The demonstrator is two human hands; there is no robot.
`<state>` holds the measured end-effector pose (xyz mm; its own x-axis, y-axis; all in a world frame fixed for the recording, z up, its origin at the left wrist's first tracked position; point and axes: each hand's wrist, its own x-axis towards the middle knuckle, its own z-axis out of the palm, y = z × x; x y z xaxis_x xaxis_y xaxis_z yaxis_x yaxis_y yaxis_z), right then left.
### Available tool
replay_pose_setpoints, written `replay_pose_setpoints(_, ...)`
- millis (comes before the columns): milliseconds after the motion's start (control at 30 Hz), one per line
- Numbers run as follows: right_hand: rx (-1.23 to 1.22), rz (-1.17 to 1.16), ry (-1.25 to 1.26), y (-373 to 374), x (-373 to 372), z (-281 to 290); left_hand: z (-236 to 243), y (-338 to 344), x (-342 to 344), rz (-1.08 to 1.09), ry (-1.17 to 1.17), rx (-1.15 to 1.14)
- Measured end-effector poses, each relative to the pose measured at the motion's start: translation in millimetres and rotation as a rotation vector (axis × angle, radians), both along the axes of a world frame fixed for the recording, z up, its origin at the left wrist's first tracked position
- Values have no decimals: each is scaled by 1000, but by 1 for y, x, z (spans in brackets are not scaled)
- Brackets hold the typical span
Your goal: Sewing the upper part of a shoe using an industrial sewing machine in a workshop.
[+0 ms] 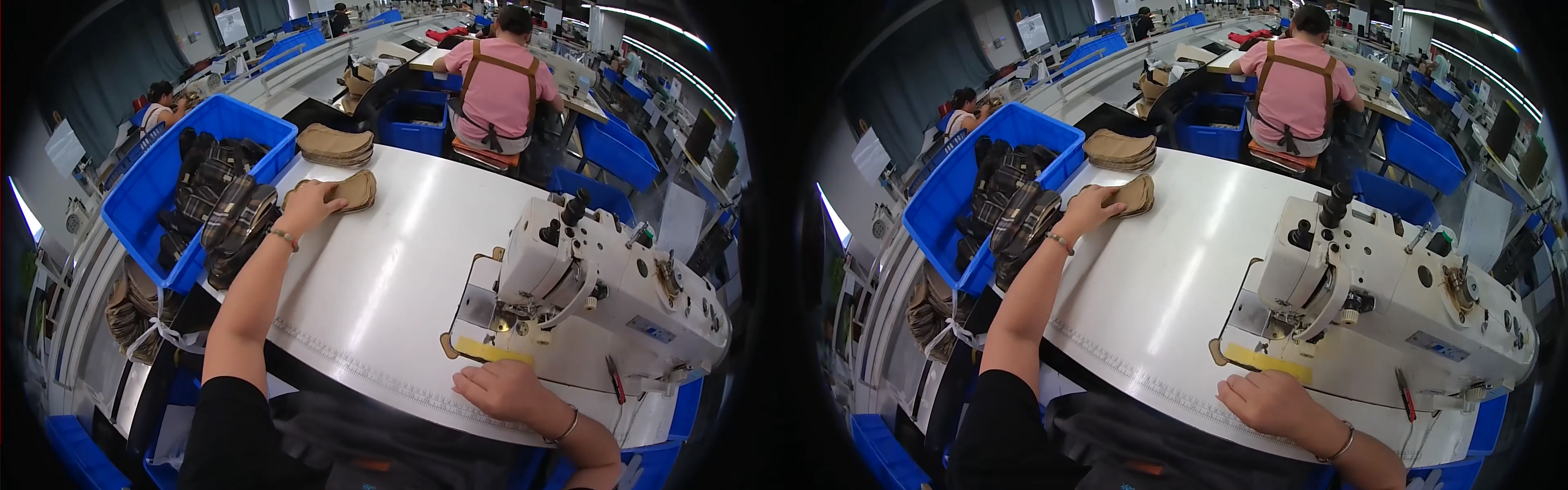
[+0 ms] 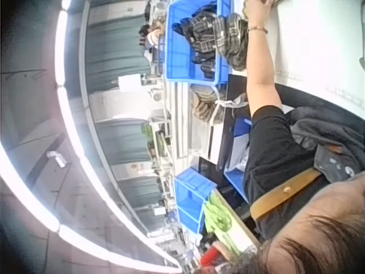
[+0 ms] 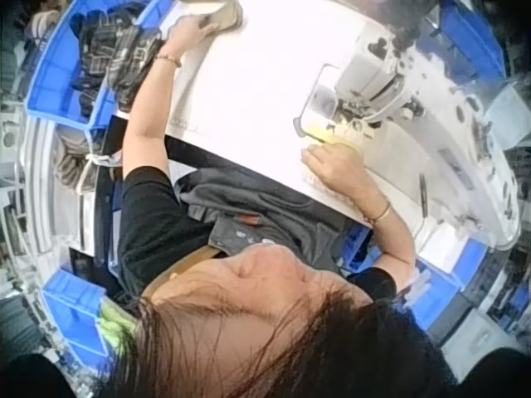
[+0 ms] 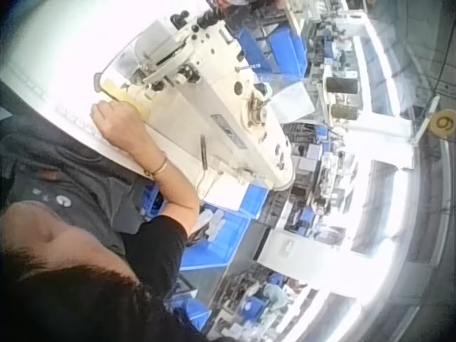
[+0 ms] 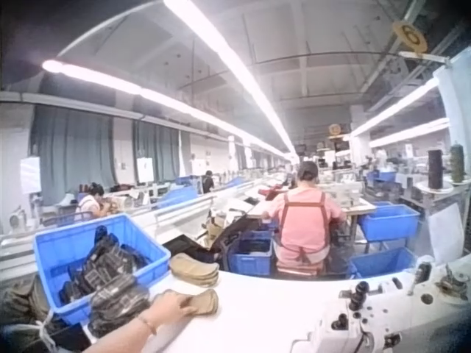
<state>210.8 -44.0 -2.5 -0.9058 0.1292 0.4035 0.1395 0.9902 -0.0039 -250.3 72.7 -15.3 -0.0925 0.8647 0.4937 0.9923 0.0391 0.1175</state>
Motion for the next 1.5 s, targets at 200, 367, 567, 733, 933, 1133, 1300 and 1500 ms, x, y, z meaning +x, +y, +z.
replay_pose_setpoints(200,-16,-1,76,0,4,-9,36,-3,20,141,26,-424)
replay_pose_setpoints(367,-1,3,81,2,5,-11,32,-18,45,130,44,-426)
replay_pose_setpoints(567,-2,13,104,1,5,-13,31,-46,69,-245,-4,-195)
replay_pose_setpoints(733,7,8,91,2,5,-13,18,-63,89,-308,-160,-312)
replay_pose_setpoints(933,-2,12,97,0,3,-13,13,-73,103,-239,-15,-269)
replay_pose_setpoints(1133,-4,6,97,0,3,-16,10,-73,120,-115,83,-290)
replay_pose_setpoints(1300,1,2,89,-1,4,-16,9,-63,133,-52,130,-262)
replay_pose_setpoints(1500,9,5,94,0,4,-15,0,-29,116,95,135,-225)
